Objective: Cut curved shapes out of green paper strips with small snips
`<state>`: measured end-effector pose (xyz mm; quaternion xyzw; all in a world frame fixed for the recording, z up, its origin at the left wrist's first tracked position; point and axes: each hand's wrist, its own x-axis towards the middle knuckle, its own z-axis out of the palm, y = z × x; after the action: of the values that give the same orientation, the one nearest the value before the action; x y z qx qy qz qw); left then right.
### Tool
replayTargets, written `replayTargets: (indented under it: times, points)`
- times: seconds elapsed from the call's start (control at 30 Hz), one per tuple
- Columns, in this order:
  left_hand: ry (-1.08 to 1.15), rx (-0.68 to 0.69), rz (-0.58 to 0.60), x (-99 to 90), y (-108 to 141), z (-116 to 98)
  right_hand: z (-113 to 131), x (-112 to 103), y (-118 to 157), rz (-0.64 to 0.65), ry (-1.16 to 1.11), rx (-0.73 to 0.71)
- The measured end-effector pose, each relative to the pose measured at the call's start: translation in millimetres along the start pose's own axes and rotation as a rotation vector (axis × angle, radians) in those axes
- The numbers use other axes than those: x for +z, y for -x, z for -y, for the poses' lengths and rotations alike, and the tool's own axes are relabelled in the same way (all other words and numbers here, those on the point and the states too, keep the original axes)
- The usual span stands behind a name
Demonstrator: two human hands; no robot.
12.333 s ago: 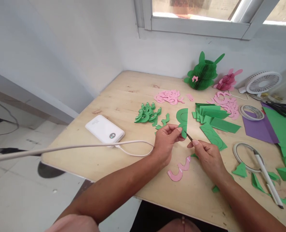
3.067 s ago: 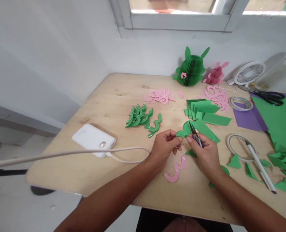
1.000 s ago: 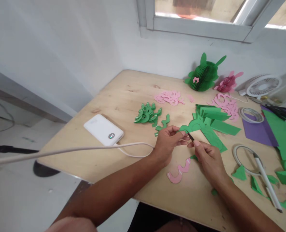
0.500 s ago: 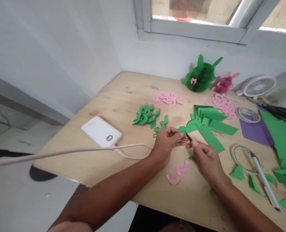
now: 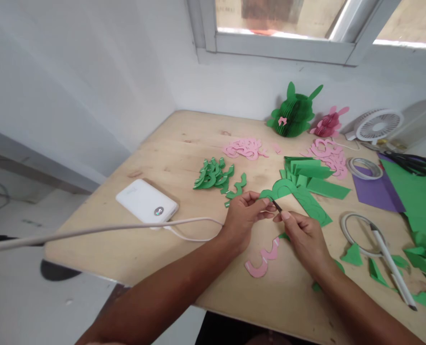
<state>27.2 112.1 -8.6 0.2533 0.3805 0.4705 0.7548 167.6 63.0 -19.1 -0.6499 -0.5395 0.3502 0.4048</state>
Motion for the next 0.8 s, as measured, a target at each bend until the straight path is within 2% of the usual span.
replayTargets:
  times: [0.8]
  points:
    - [0.025, 0.008, -0.008, 0.5, -0.5, 0.6, -6.4, 0.4, -0.7, 0.02, -0.008, 0.046]
